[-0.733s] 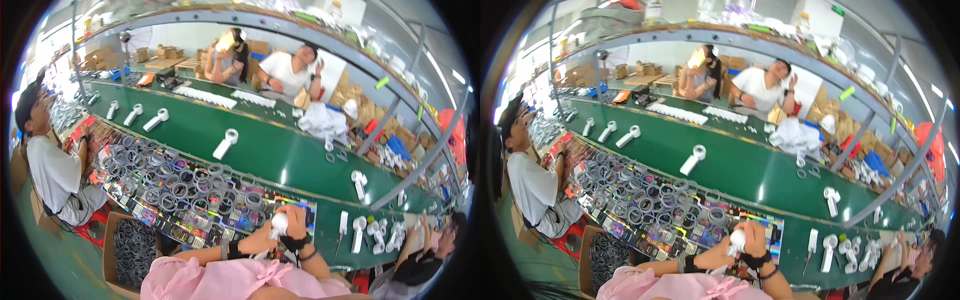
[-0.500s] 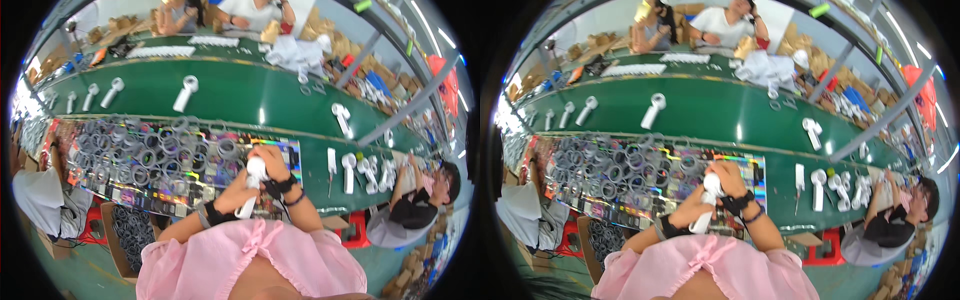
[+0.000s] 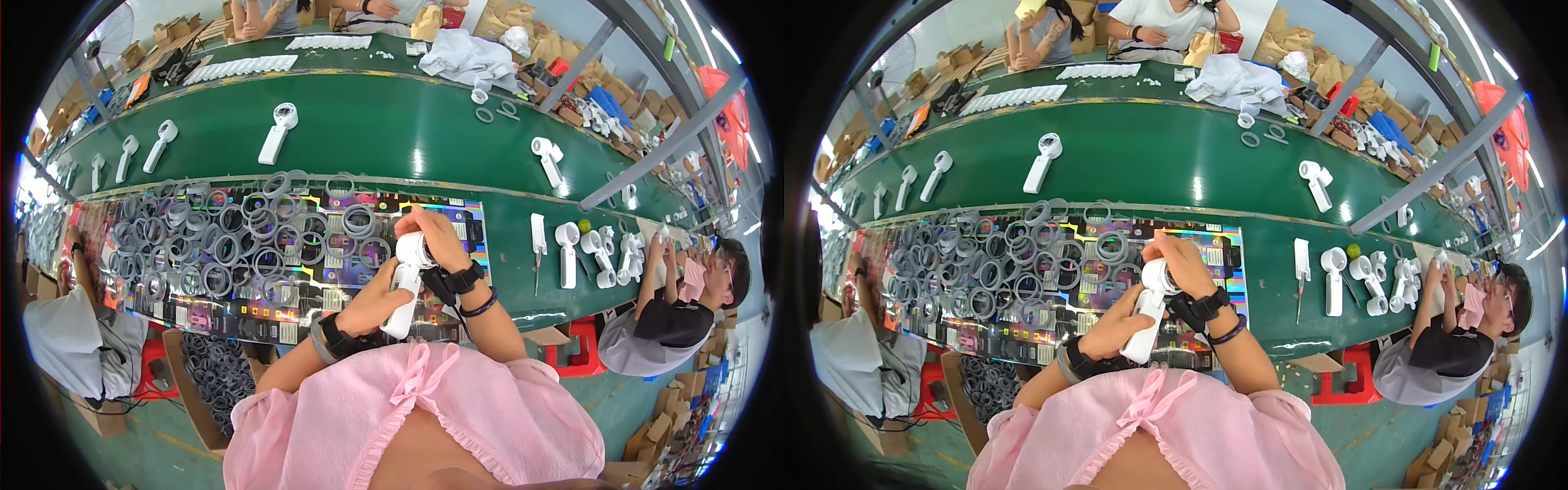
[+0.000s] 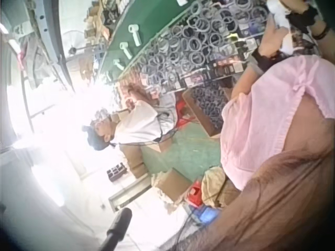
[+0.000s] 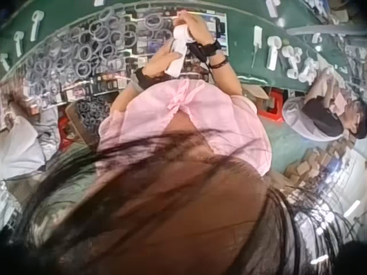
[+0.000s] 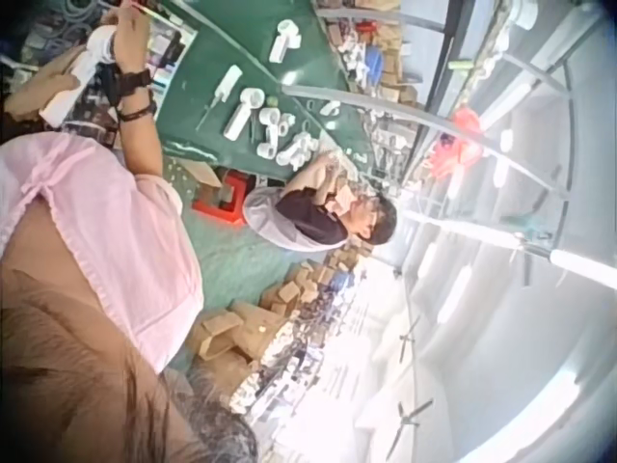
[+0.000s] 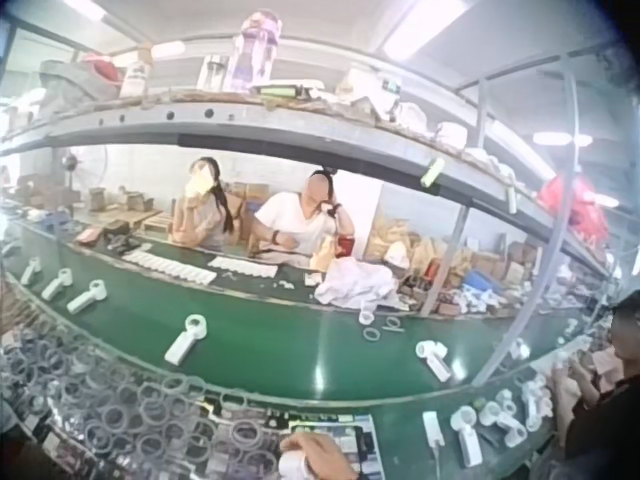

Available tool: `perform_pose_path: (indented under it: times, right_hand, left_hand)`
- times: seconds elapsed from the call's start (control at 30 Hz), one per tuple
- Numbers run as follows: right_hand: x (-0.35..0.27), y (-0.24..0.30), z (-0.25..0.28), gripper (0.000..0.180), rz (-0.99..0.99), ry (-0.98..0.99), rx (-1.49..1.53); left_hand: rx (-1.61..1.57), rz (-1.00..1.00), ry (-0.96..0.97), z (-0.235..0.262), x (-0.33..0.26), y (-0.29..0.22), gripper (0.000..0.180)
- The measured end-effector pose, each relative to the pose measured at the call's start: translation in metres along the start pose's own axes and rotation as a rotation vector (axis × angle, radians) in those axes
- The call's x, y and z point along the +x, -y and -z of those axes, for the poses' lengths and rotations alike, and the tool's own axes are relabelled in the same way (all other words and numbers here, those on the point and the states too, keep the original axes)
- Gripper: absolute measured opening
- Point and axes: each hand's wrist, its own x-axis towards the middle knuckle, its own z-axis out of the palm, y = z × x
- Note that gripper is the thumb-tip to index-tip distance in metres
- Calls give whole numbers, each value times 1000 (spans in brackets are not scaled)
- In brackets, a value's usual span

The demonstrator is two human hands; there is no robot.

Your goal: The person is assembling small handheld fans on an assembly line.

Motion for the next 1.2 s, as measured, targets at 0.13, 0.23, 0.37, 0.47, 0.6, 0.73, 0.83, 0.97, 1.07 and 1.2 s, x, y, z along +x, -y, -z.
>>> perform_pose_path:
  times: [0.13, 0.23, 0.37, 0.47, 0.6, 0.73, 0.83, 0.97, 1.07, 1.2]
  right_hand:
    - [-14, 24, -4, 39, 411, 74, 8]
    - [-16, 19, -8, 18, 406, 87, -87]
    - [-17, 12, -16, 21, 310, -84, -28]
    - [-17, 10, -20, 23, 264, -141, 50]
    - [-12, 2, -22, 24, 242, -181, 19]
    - [-18, -4, -18, 27, 317, -133, 104]
    - [-25, 21, 3, 31, 513, 122, -110]
    - [-23, 45, 14, 51, 419, 311, -157]
    - [-22, 52, 10, 59, 426, 394, -104]
    - [-31, 44, -4, 54, 360, 287, -71]
  left_hand:
    - [-355, 68, 78, 10, 0, -3, 56]
    - [-290, 65, 85, 9, -2, -1, 55]
    - [-97, 15, 24, 0, -2, -2, 54]
    - [-10, 28, -33, -7, -1, 1, 54]
    - [131, -13, -142, -13, 0, 8, 53]
    - [73, -51, -109, -6, 2, 6, 50]
    - [-243, 45, 32, 7, -3, -13, 48]
    - [-434, 105, 282, 23, -3, -33, 47]
    - [-477, 87, 276, 26, -6, -40, 49]
    - [-487, 90, 378, 33, -11, -33, 47]
